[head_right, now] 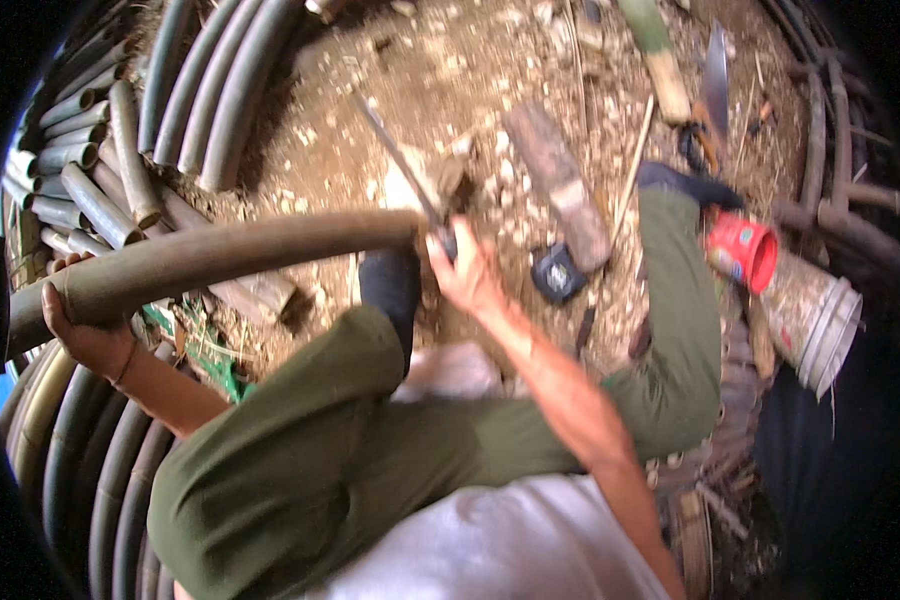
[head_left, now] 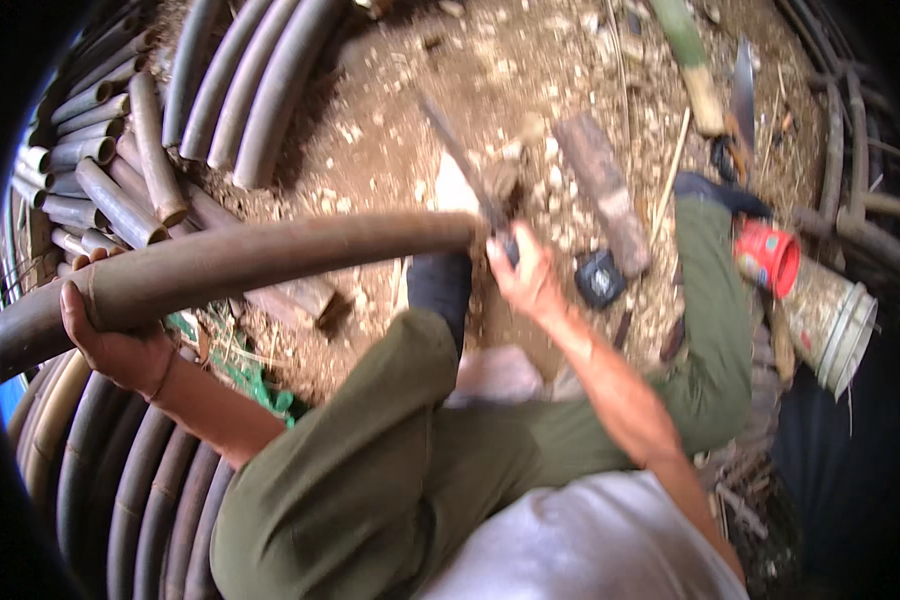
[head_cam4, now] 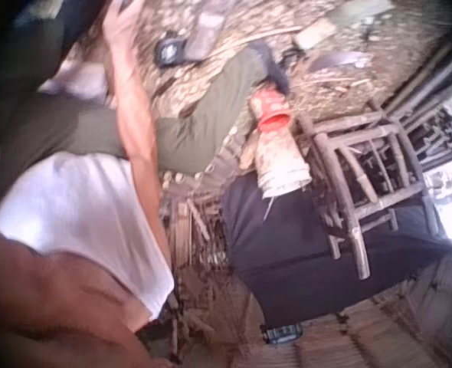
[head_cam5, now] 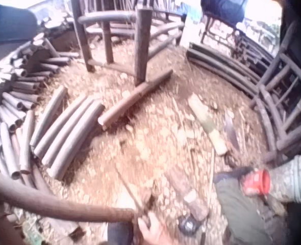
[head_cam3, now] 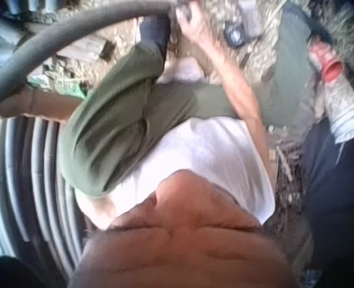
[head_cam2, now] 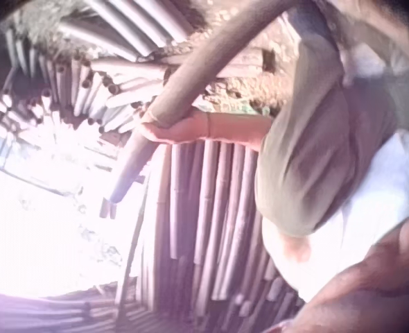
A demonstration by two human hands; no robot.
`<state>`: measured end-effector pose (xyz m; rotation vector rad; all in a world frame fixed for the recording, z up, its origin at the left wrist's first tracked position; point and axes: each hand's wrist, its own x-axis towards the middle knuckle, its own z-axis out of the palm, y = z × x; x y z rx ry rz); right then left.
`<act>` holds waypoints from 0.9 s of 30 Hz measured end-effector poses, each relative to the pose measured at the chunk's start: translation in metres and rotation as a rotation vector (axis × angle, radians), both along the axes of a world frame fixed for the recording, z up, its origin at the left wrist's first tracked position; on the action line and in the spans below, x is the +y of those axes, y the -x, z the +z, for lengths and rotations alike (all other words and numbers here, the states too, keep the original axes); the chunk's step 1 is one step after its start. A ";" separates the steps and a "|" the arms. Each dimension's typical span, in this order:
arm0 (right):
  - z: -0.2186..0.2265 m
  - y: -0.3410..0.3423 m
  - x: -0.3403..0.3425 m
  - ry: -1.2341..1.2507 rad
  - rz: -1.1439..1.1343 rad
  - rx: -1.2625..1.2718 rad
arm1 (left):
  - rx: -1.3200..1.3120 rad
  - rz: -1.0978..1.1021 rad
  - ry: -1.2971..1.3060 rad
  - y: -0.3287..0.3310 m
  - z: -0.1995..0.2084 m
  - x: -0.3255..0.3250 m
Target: The person shaves a long bamboo pole using a large knife while sitting on the ground among other bamboo poles.
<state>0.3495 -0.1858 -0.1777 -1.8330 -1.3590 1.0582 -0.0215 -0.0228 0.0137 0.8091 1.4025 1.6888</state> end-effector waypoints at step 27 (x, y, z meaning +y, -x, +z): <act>0.048 0.012 0.025 -0.309 -0.134 0.095 | 0.125 0.183 -0.020 -0.019 0.009 -0.009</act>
